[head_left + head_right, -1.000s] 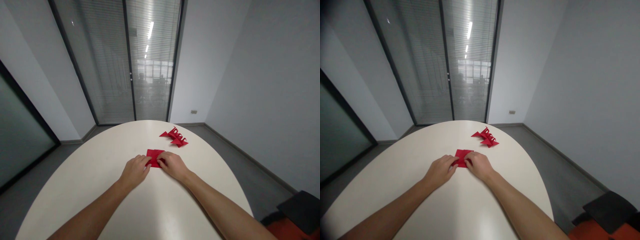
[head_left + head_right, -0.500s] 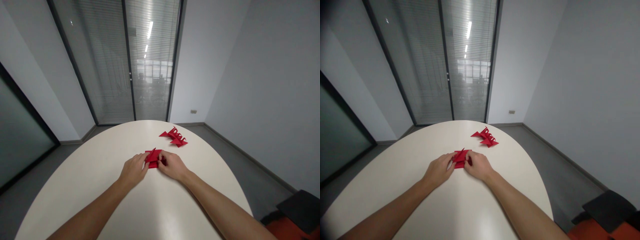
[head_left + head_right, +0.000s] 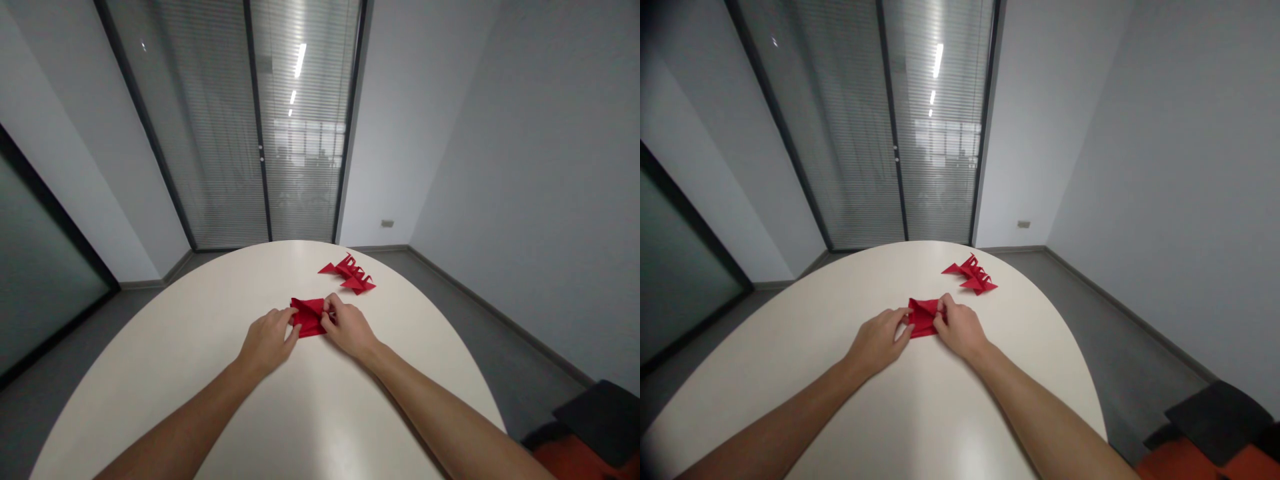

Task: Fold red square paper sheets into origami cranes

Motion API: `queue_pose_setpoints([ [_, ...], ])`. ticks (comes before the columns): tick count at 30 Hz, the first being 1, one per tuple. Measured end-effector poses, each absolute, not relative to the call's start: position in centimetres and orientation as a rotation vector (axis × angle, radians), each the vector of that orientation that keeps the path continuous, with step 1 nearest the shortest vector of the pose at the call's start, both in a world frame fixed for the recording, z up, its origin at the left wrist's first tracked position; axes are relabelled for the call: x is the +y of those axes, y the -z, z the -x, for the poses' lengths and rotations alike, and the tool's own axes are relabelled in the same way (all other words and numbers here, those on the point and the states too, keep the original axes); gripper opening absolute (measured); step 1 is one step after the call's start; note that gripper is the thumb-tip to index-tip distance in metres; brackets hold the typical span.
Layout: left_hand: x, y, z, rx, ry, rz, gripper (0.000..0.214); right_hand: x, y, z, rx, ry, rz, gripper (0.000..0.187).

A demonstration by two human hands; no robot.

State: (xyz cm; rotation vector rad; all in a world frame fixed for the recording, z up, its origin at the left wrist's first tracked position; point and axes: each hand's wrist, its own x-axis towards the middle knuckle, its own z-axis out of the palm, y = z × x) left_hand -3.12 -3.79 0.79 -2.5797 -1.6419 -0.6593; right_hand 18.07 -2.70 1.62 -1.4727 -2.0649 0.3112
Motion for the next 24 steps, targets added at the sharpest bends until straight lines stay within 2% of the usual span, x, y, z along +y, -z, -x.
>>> queue_pose_setpoints([
  [7, -3.8, -0.85, 3.19, -1.57, 0.703, 2.614, 0.018, -2.45, -1.04, -18.21, -2.033, -0.352, 1.391, 0.039],
  [10, -3.85, -0.95, 3.19, -1.535, 0.704, 2.637, 0.017, -2.38, -1.08, -18.23, -2.006, -0.357, 1.376, 0.047],
  [12, -3.86, -0.96, 3.21, -1.541, 0.727, 2.634, 0.017, -2.3, -1.19, -18.22, -2.006, -0.337, 1.342, 0.044],
  [17, -3.64, -0.93, 3.36, -1.556, 0.896, 2.505, 0.016, -2.14, -1.33, -18.19, -2.013, -0.3, 1.253, 0.021],
  [21, -3.47, -0.88, 3.46, -1.503, 0.962, 2.46, 0.026, -2.17, -1.15, -18.2, -2.005, -0.374, 1.129, 0.023],
  [24, -3.48, -0.78, 3.42, -1.488, 0.9, 2.534, 0.025, -2.36, -1.23, -18.13, -2.024, -0.428, 1.083, 0.022],
])
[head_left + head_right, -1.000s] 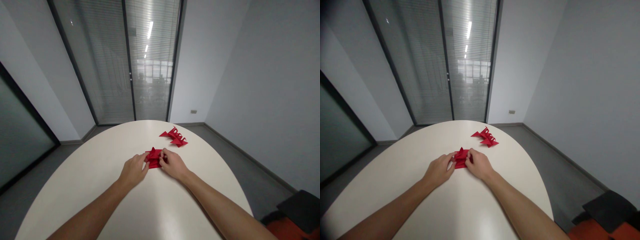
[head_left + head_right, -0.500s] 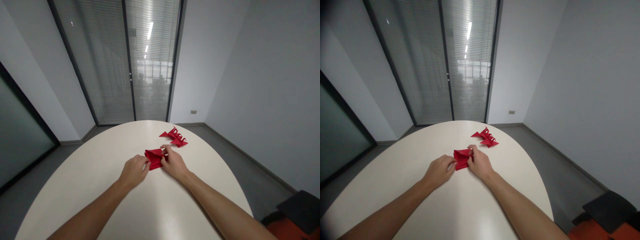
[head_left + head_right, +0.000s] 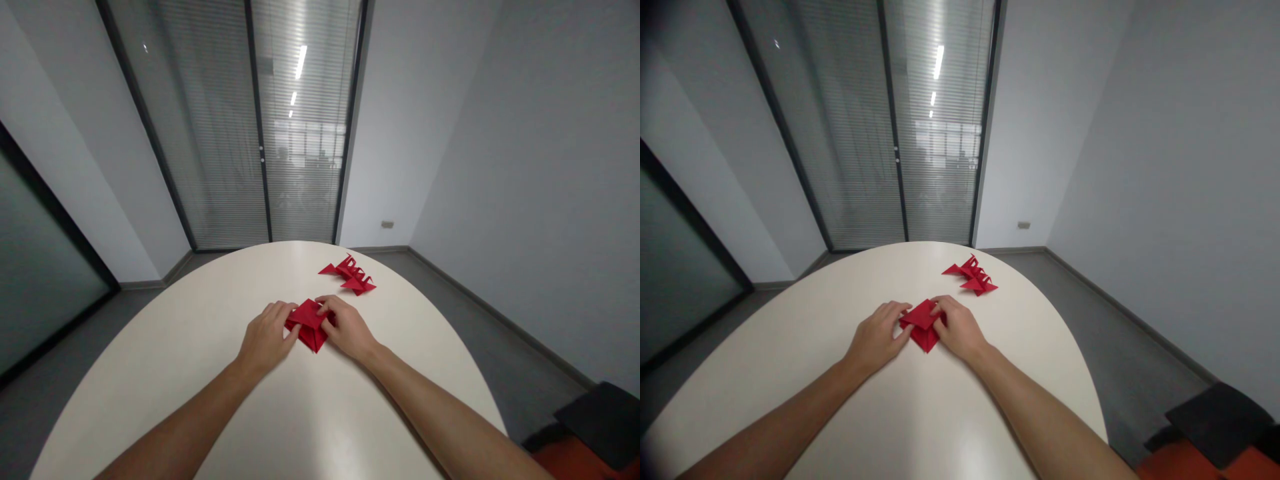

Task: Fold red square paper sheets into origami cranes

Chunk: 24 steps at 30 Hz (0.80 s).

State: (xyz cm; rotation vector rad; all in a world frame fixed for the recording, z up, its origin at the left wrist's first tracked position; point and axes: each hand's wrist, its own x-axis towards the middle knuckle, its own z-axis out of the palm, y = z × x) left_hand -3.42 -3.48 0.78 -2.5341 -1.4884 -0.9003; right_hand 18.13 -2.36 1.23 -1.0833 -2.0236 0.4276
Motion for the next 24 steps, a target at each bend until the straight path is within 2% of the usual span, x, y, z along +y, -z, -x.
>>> queue_pose_setpoints([
  [8, -3.4, -0.8, 3.4, -1.513, 0.856, 2.573, 0.017, -2.4, -1.2, -18.1, -2.052, -0.452, 1.092, 0.026],
  [13, -3.5, -0.8, 3.3, -1.502, 0.897, 2.55, 0.014, -2.0, -0.5, -18.3, -2.041, -0.415, 1.197, 0.036],
  [24, -4.0, -1.0, 2.3, -1.498, 0.952, 2.55, 0.014, -1.7, -0.2, -18.3, -2.076, -0.301, 1.362, 0.026],
])
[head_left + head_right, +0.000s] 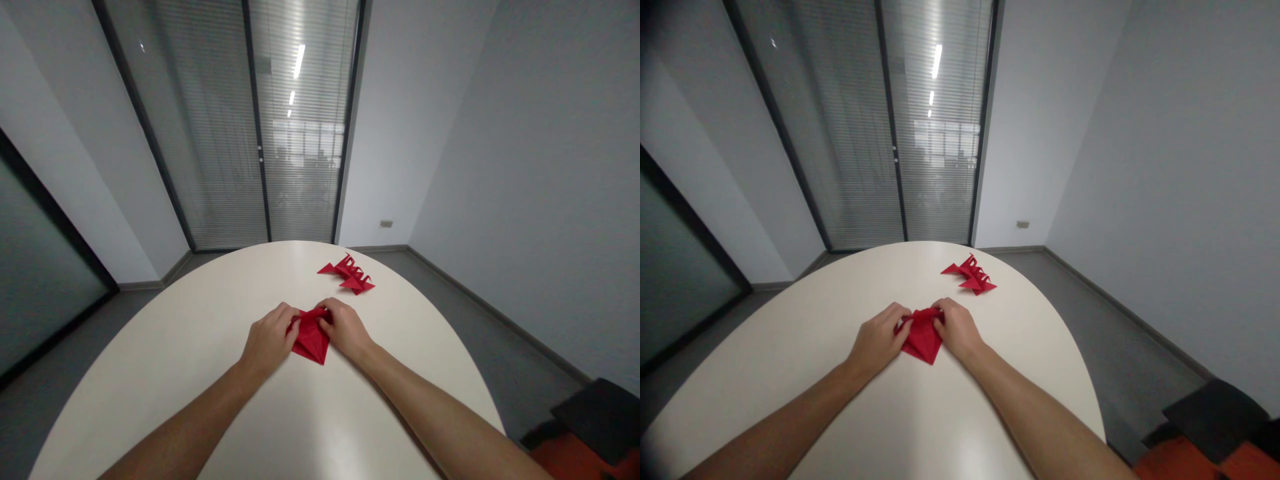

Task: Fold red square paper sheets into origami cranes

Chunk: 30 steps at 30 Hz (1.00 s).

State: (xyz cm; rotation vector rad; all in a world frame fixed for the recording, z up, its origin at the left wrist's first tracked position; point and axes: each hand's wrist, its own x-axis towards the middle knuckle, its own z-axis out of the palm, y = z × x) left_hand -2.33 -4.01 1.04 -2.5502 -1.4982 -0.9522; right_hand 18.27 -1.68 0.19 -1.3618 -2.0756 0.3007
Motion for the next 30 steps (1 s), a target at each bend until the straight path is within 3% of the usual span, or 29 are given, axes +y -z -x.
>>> queue_pose_setpoints([
  [16, -3.61, -0.35, 2.05, -1.795, 1.011, 2.551, 0.029, -1.77, -0.42, -18.23, -2.18, -0.198, 1.584, 0.018],
  [30, -3.28, -0.36, 2.08, -1.954, 1.111, 2.467, 0.016, -2.16, -1.05, -17.86, -2.227, -0.1, 1.636, 0.013],
])
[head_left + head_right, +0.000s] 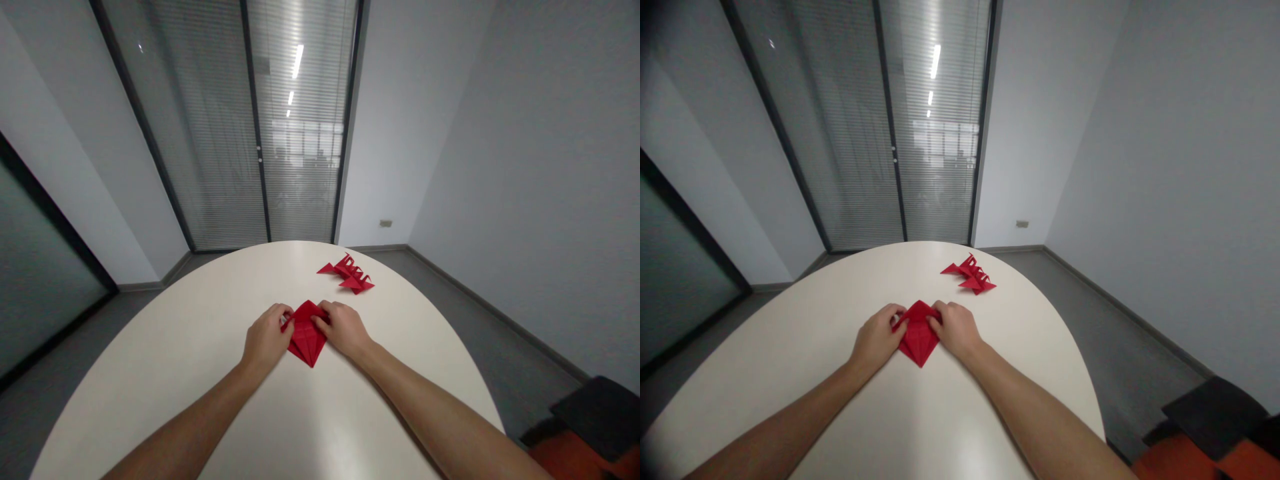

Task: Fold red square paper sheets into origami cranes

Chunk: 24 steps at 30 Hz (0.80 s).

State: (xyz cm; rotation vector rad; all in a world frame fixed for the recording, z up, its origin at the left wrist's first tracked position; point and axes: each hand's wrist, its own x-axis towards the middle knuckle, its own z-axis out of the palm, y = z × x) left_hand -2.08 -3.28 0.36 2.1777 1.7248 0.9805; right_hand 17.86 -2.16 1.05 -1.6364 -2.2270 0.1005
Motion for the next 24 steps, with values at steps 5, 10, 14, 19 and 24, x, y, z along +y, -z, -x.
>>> queue_pose_setpoints([
  [5, -3.5, -0.4, 2.0, 1.64, -1.135, -2.115, 0.014, -2.2, -1.1, -17.8, -2.207, -0.096, 1.665, 0.015],
  [10, -3.7, -0.5, 2.4, 1.435, -1.222, -2.027, 0.027, -2.1, -1.0, -18.0, -2.147, -0.166, 1.665, 0.013],
  [14, -3.4, -0.1, 2.6, 1.374, -1.231, -2.012, 0.029, -2.1, -0.9, -18.2, -2.119, -0.203, 1.641, 0.013],
  [19, -2.9, 0.7, 2.6, 1.441, -1.18, -2.063, 0.029, -2.0, -0.8, -18.2, -2.102, -0.224, 1.621, 0.014],
  [24, -2.7, 1.2, 2.6, 1.466, -1.117, -2.121, 0.033, -2.1, -0.9, -18.2, -2.098, -0.235, 1.609, 0.016],
])
